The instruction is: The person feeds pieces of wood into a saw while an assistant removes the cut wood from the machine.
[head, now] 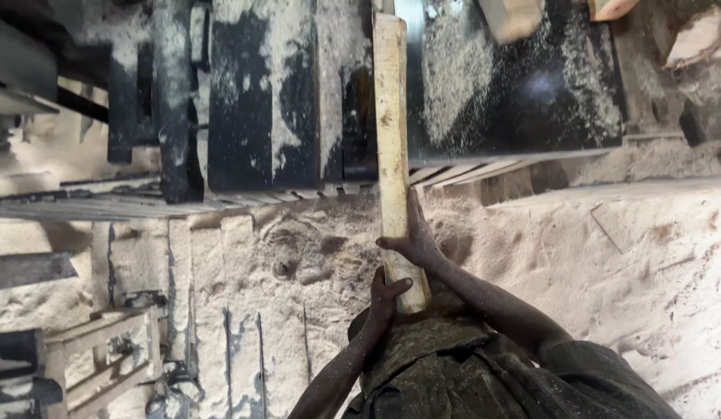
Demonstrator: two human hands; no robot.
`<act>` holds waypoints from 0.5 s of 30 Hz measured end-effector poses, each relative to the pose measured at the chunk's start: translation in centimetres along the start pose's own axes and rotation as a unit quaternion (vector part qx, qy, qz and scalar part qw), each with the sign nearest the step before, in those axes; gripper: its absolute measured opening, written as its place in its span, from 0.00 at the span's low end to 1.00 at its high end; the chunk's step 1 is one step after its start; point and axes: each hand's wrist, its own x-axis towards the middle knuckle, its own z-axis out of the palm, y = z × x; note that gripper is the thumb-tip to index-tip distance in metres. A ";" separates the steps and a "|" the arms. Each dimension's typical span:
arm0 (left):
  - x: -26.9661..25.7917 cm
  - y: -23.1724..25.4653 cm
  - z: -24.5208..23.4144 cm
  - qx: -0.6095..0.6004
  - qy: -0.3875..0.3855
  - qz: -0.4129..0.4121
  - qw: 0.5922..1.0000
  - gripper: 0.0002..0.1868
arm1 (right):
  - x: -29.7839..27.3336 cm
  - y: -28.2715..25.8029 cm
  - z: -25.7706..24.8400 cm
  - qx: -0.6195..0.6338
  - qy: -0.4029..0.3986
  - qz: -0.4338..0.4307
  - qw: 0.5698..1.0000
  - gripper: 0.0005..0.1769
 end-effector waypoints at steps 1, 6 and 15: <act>0.5 0.3 -0.1 0.019 -0.011 -0.001 1.000 0.32 | 0.4 0.1 -0.1 0.002 -0.005 0.019 1.000 0.81; 2.2 2.2 0.0 0.013 -0.054 -0.026 0.998 0.39 | 1.3 -0.2 -0.3 0.013 0.016 0.010 1.000 0.80; 9.4 6.0 0.0 0.585 0.027 0.267 0.765 0.67 | 6.1 0.5 -1.5 0.020 -0.002 0.022 1.000 0.79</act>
